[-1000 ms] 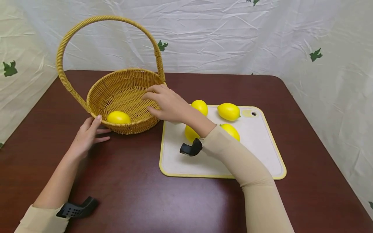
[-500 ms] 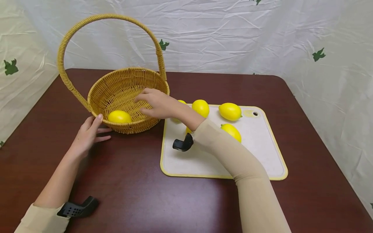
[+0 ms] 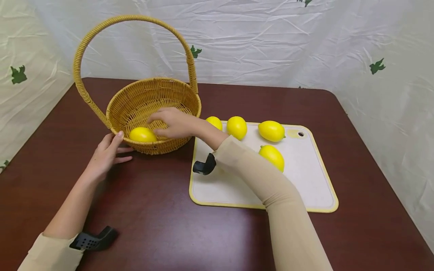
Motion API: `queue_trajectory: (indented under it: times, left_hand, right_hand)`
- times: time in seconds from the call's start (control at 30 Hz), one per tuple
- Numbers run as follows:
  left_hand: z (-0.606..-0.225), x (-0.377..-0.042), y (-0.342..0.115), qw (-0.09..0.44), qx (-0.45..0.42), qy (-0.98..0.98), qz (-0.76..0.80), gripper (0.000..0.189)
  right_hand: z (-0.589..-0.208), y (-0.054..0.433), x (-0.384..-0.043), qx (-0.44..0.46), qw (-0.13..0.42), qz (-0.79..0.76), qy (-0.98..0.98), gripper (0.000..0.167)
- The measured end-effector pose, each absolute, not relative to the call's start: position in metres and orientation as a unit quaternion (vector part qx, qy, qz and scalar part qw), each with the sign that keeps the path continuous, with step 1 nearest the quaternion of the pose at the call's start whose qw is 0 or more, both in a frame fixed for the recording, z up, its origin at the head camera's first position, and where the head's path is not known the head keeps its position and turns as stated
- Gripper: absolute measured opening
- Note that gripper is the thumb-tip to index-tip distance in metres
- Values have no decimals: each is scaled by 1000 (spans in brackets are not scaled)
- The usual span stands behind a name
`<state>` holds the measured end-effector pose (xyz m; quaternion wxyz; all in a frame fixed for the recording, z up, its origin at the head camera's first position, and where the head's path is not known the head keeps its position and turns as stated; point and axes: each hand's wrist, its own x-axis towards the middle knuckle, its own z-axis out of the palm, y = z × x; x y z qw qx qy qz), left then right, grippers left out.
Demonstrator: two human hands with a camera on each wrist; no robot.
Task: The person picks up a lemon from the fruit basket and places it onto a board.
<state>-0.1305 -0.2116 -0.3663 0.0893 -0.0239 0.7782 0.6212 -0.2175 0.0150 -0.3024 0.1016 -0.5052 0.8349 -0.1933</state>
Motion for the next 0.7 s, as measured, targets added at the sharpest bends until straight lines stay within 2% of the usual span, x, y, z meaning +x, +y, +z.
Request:
queue_trajectory:
  times: [0.7]
  left_hand:
    - [-366, -131, -212, 91, -21, 778, 621, 77]
  right_hand:
    - [-320, -10, -219, -473, 139, -183, 851, 39]
